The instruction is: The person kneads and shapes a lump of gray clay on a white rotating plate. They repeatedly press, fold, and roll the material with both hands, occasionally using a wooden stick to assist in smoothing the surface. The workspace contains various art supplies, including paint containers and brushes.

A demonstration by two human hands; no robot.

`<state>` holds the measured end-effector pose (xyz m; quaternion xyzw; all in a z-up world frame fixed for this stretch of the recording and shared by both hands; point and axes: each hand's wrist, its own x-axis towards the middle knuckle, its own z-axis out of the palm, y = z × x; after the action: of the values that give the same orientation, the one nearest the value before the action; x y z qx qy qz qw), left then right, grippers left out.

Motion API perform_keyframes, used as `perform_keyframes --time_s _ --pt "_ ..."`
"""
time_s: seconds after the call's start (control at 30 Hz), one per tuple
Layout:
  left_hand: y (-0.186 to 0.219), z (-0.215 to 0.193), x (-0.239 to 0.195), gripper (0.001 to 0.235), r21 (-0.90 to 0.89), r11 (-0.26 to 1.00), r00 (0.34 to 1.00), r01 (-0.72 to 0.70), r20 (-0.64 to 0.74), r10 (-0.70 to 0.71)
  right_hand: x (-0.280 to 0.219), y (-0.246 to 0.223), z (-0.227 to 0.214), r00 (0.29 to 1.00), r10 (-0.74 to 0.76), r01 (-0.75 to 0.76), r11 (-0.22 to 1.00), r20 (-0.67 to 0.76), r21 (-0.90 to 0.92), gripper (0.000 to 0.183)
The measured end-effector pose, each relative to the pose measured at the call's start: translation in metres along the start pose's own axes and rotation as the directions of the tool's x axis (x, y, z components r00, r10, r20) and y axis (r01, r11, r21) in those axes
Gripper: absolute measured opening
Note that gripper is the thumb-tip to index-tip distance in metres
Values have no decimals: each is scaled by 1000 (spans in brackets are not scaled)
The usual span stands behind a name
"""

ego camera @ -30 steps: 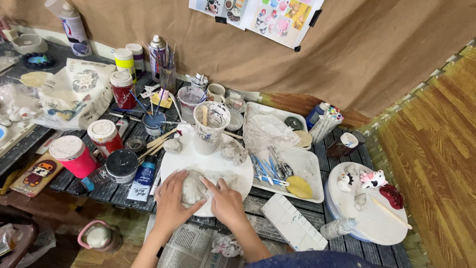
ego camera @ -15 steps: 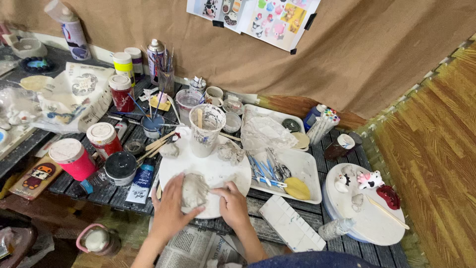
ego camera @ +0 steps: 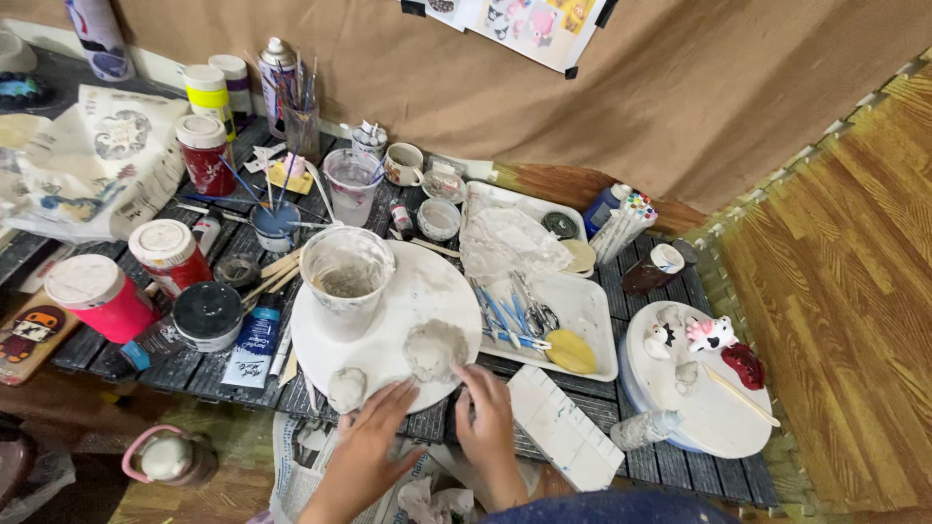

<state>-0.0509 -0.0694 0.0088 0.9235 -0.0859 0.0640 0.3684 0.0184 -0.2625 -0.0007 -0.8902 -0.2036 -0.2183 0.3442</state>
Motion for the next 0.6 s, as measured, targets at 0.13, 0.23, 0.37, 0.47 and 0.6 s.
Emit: perform_keyframes --time_s 0.13,0.23,0.37,0.47,0.6 --pt "3 16 0 89 77 996 999 -53 -3 53 -13 -11 6 999 -35 35 996 -3 -81 44" --pt "-1 23 1 91 79 995 998 -58 29 56 -14 -16 13 999 -36 41 991 40 -124 51" --pt "-8 33 0 93 123 988 996 -88 6 87 -16 -13 23 995 -45 65 967 83 -248 55" --pt "-8 38 2 95 131 988 996 -85 38 81 -19 -9 28 994 -7 36 960 105 -277 56" --pt "-4 37 3 102 137 989 993 -62 106 47 -23 -6 33 992 21 16 959 125 -283 57"
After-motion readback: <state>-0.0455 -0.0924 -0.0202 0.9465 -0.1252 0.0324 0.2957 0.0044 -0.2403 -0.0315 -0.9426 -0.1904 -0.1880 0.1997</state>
